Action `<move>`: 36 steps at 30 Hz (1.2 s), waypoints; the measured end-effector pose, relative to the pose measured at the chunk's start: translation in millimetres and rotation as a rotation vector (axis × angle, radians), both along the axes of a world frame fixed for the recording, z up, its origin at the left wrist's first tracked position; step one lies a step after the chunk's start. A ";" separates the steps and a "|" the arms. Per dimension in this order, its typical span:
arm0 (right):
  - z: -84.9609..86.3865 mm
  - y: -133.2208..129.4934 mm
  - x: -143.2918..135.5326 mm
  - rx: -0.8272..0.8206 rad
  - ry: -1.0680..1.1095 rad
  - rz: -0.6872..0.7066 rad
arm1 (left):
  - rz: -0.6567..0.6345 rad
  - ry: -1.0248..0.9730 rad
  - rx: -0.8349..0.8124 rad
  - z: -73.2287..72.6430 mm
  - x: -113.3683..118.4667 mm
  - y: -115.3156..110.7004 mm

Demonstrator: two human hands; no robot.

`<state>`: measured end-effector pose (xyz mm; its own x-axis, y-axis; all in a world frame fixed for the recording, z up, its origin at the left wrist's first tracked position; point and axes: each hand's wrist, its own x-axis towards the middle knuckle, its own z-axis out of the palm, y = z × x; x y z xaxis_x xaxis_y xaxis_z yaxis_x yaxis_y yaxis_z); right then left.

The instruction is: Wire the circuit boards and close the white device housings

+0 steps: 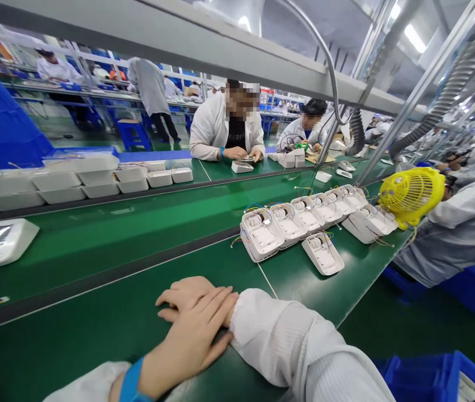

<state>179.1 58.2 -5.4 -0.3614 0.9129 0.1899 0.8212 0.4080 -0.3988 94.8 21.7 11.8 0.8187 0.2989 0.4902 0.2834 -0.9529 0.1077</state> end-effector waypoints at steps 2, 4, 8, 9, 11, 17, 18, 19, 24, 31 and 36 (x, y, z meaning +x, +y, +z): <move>-7.2 -8.5 6.2 -0.039 -0.020 0.026 | -0.004 -0.002 0.004 -1.7 5.7 -11.3; -16.4 -22.7 12.9 -0.051 -0.049 0.016 | -0.026 -0.017 -0.002 -1.8 4.7 -8.4; -35.4 -57.7 23.6 -0.003 -0.030 -0.075 | -0.053 -0.031 -0.024 0.4 -0.1 4.4; -39.1 -64.4 25.2 0.029 -0.013 -0.102 | -0.056 -0.028 -0.030 1.0 -0.5 5.1; -44.6 -72.5 26.3 0.092 0.017 -0.149 | -0.063 -0.018 -0.040 2.1 -0.7 3.9; -43.2 -69.0 18.5 0.074 -0.206 -0.233 | -0.062 0.010 -0.058 3.6 -1.0 0.0; -40.4 -67.7 18.0 0.032 -0.285 -0.234 | -0.065 0.008 -0.058 3.8 -1.1 0.1; -37.0 -66.5 18.1 -0.018 -0.374 -0.224 | -0.068 0.007 -0.059 4.0 -1.3 0.3; -23.6 -65.8 21.3 -0.178 -0.690 -0.149 | -0.076 0.013 -0.077 5.0 -1.9 0.5; -31.2 -72.6 15.3 0.015 -0.417 -0.293 | -0.081 0.012 -0.093 4.4 -1.7 0.6; -34.4 -73.5 12.2 0.055 -0.318 -0.303 | -0.078 0.017 -0.089 4.0 -2.2 0.6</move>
<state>191.3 -15.3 -39.8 -0.1275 0.9783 0.1635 0.9854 0.1438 -0.0916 92.5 22.3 15.8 0.8490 0.2757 0.4508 0.2114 -0.9591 0.1885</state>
